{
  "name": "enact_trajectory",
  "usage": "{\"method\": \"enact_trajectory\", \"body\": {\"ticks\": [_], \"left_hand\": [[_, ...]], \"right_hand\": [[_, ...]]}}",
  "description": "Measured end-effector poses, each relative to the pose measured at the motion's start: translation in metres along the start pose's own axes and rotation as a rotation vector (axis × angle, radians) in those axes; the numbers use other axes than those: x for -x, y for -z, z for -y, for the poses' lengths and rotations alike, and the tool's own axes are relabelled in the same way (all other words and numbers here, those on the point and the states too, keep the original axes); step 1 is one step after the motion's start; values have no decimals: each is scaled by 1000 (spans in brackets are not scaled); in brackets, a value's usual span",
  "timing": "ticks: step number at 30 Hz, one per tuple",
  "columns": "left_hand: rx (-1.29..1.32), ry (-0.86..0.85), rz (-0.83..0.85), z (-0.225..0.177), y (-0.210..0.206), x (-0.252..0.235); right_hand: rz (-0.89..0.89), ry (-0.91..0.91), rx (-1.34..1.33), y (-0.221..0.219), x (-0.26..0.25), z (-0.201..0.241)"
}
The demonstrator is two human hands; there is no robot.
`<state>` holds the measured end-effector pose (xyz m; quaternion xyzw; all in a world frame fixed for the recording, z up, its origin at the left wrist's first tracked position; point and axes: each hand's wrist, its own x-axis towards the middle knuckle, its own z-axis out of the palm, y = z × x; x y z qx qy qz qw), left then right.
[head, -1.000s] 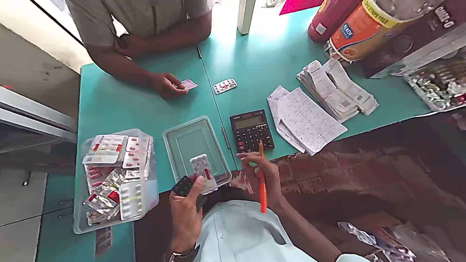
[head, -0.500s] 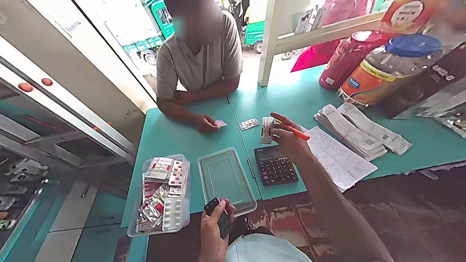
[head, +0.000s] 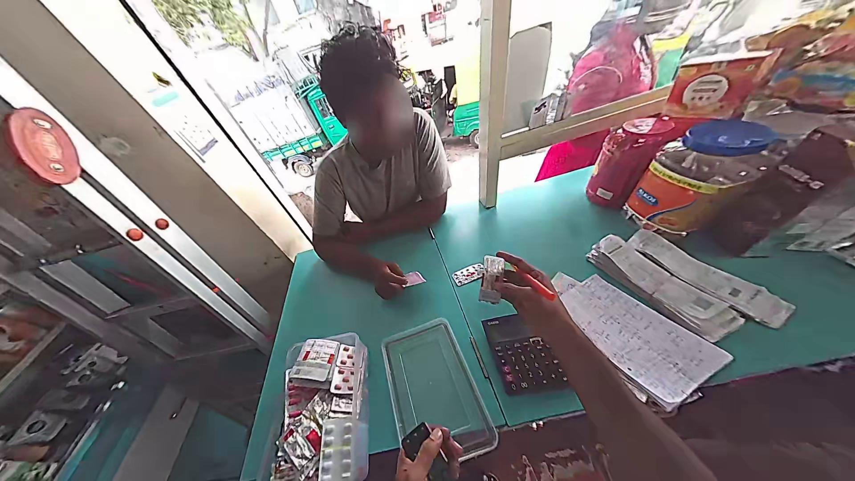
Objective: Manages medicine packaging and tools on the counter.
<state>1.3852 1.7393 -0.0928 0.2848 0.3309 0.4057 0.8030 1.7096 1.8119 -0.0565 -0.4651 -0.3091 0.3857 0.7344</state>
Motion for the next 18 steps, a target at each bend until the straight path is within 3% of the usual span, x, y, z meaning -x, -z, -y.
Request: {"method": "enact_trajectory", "body": {"ticks": [5, 7, 10, 13, 16, 18], "left_hand": [[-26, 45, -75, 5, -3, 3], [-9, 59, -56, 5, -2, 3], [73, 113, 41, 5, 3, 2], [125, 153, 81, 2, 0, 3], [164, 127, 132, 1, 2, 4], [113, 99, 156, -3, 4, 1]], "right_hand": [[-53, 6, 79, 12, -4, -6], [-45, -9, 290, 24, -9, -13], [82, -13, 809, 44, -30, -25], [123, 9, 1034, 47, -44, -32], [138, 116, 1179, 27, -25, -17], [240, 222, 1050, -5, 11, 1]]}}
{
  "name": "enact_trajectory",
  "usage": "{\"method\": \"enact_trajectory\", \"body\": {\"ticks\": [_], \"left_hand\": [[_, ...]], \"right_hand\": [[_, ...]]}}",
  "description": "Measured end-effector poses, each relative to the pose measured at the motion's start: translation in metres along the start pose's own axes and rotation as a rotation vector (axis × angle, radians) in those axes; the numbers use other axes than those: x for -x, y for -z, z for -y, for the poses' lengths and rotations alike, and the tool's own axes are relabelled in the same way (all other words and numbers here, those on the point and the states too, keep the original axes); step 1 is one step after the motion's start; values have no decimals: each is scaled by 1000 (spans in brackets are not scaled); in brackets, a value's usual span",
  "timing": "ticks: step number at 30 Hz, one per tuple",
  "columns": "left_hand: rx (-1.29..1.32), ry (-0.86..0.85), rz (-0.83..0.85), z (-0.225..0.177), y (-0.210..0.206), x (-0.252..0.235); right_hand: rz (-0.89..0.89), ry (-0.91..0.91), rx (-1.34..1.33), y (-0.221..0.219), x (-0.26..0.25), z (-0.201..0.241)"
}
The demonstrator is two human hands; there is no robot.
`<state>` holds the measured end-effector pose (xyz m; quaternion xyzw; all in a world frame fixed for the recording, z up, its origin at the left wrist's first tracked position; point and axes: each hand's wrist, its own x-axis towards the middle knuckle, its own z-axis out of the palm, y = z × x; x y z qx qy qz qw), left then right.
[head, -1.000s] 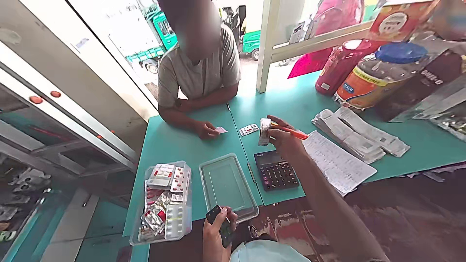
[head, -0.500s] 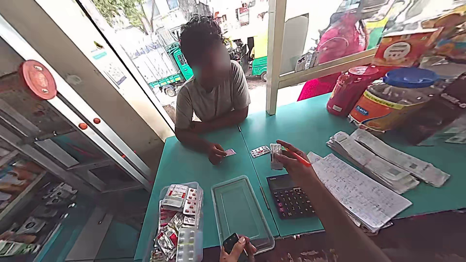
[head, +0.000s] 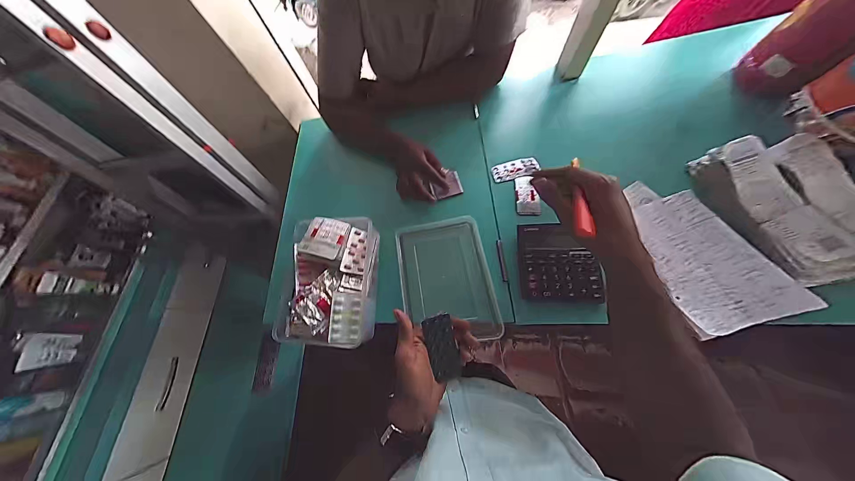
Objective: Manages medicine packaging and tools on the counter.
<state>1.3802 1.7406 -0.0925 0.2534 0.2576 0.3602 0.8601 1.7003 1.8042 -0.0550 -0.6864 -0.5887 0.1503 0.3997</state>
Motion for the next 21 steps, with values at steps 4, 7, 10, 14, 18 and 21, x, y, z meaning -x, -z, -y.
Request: {"method": "enact_trajectory", "body": {"ticks": [4, 7, 10, 14, 18, 21], "left_hand": [[-182, -14, -78, -7, -7, 1], [-310, -45, -220, -13, -10, 6], [-339, -61, -94, -16, -4, 7], [-165, -71, 42, -25, 10, 4], [-205, -157, 25, -46, 12, 11], [-373, -334, -9, -52, 9, 19]], "right_hand": [[408, 216, -455, -48, 84, 78], [448, 374, -360, -84, 111, 93], [261, 333, -396, -86, 117, 95], [78, 142, -751, -56, 114, 86], [-24, 22, -908, -50, 114, 71], [4, -20, -987, -66, 123, 81]]}}
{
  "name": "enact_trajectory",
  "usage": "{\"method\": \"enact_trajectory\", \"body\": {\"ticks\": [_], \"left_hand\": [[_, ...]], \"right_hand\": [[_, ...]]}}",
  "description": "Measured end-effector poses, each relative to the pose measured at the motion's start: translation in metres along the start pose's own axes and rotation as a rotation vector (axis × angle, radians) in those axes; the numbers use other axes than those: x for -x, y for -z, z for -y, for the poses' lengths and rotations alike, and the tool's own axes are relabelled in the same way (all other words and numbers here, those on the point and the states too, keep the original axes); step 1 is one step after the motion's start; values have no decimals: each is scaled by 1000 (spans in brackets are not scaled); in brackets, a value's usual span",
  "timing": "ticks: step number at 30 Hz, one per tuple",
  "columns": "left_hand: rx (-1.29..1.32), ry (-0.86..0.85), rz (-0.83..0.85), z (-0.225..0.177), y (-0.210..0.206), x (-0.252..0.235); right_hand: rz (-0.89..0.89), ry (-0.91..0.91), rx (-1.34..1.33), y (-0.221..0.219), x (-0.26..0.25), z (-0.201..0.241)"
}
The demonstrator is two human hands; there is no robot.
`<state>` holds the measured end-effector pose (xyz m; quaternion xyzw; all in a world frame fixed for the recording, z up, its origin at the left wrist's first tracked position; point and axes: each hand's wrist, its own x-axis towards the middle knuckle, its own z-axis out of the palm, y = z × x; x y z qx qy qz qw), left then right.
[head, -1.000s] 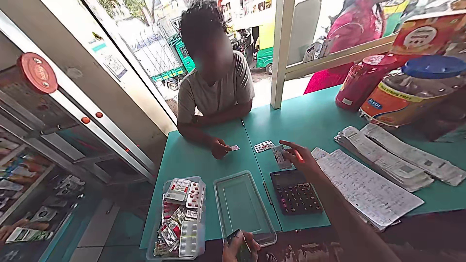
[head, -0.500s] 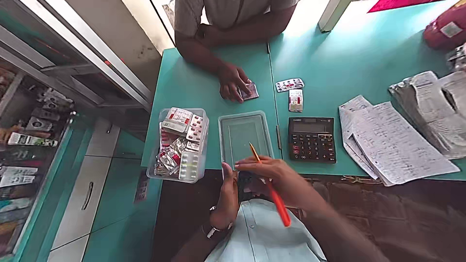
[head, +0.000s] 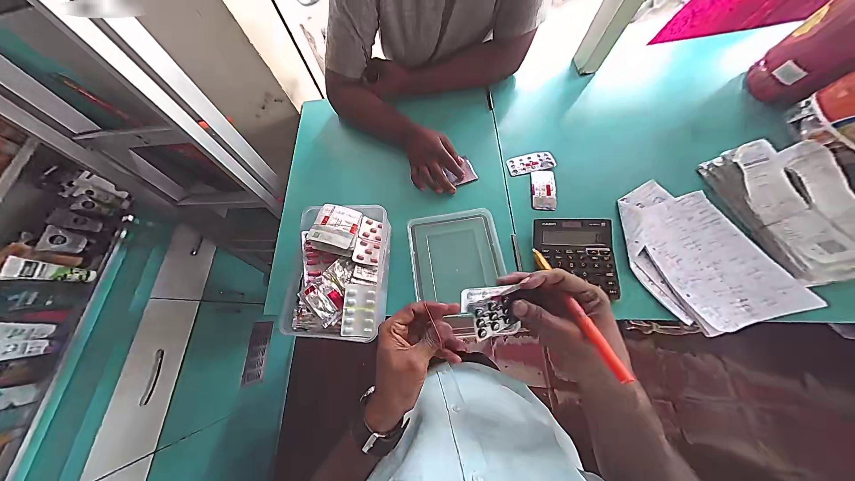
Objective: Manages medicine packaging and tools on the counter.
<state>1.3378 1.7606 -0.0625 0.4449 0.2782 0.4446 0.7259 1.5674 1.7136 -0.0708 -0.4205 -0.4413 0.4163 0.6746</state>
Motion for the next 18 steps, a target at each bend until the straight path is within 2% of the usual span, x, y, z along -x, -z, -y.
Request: {"method": "enact_trajectory", "body": {"ticks": [4, 7, 10, 13, 16, 18], "left_hand": [[-155, -136, 94, -13, 8, 1], [-280, -168, 172, -19, 8, -1], [-420, -257, 145, -12, 3, -4], [-516, -365, 49, -6, -1, -9], [-425, -327, 65, -3, -5, -8], [-279, -259, 67, 3, -6, -5]], "right_hand": [[-92, 7, 64, -33, 5, -2], [-31, 45, 84, -44, 8, -6], [1, 50, 83, -57, 10, -4], [26, 51, 74, -63, 14, -6], [68, 44, 48, -59, 16, -10], [18, 56, 28, -59, 17, -12]]}}
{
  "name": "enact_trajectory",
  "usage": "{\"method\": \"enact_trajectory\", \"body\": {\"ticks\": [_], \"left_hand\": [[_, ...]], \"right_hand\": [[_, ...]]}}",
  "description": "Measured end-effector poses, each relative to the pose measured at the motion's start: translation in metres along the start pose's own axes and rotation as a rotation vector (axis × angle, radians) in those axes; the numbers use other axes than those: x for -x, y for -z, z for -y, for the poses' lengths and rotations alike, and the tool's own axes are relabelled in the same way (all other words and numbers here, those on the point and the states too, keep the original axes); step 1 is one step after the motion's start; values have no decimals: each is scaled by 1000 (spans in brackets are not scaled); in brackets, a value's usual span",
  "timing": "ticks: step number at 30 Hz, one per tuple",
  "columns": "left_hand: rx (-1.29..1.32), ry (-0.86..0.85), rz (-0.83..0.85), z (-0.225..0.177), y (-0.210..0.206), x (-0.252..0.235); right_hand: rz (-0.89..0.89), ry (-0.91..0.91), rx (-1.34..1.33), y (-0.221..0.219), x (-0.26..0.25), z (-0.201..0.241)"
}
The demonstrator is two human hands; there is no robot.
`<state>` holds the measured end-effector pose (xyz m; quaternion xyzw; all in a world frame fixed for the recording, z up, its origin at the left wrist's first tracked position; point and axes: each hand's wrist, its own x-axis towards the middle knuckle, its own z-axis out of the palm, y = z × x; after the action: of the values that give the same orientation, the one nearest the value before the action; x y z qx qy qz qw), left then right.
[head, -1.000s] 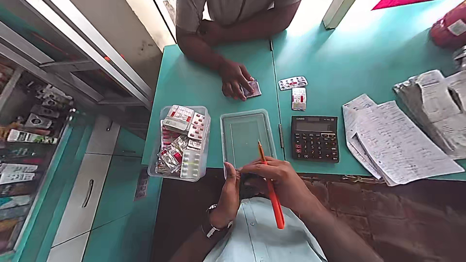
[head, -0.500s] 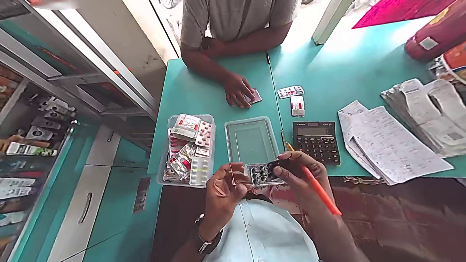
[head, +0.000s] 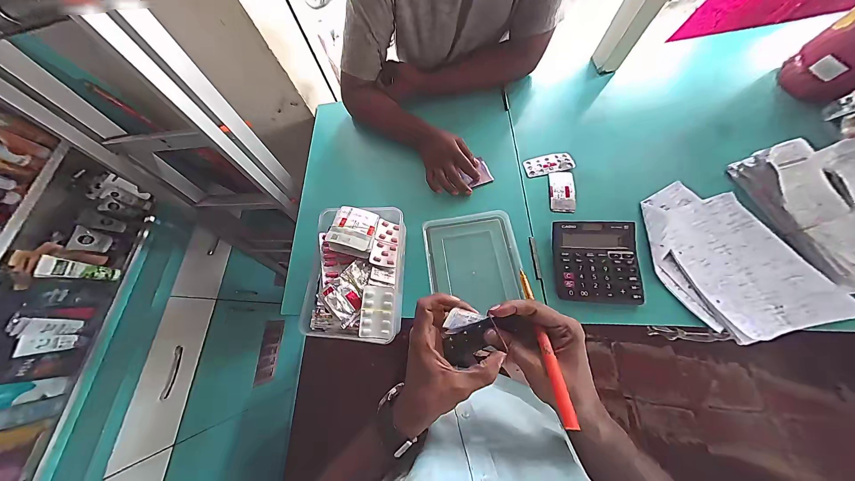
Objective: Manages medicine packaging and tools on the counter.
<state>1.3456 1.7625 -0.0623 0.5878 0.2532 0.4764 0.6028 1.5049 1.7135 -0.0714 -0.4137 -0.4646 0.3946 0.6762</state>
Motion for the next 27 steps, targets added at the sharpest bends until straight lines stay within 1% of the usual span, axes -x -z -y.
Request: {"method": "enact_trajectory", "body": {"ticks": [2, 3, 4, 6, 7, 8, 10, 11, 14, 17, 20, 22, 25, 27], "left_hand": [[158, 70, -3, 6, 3, 5], [156, 65, -33, 9, 4, 9], [48, 11, -96, 12, 4, 13], [-366, -207, -216, 15, 4, 15], [-583, -307, -236, 14, 4, 14], [-766, -372, -233, 12, 1, 11], [-994, -414, -211, 10, -6, 8], [-1039, -414, -211, 9, -9, 7], [-981, -422, -208, 11, -16, 7], [-898, -424, -176, 14, -20, 9], [-830, -468, -210, 14, -22, 9], [-802, -465, -231, 12, -25, 8], [-787, -402, -191, 13, -27, 6], [-632, -373, -86, 13, -25, 9]], "right_hand": [[-89, 13, 14, 1, -4, 0], [-127, 14, 24, 2, -8, 1], [-152, 10, 29, 4, -12, 1], [-160, -19, 44, 6, -17, 1], [-156, -26, 57, 5, -17, 0], [-148, -23, 78, 5, -16, 0], [-127, 5, 143, 0, -13, 0], [-115, 22, 176, -4, -11, -1], [-78, 15, 206, -2, -7, -1], [-18, -30, 90, 7, -6, -5], [24, -65, -17, 11, -8, -7], [38, -78, -70, 12, -7, -9], [-11, -166, -87, 11, -5, -10], [-81, -209, -142, 8, -9, -13]]}}
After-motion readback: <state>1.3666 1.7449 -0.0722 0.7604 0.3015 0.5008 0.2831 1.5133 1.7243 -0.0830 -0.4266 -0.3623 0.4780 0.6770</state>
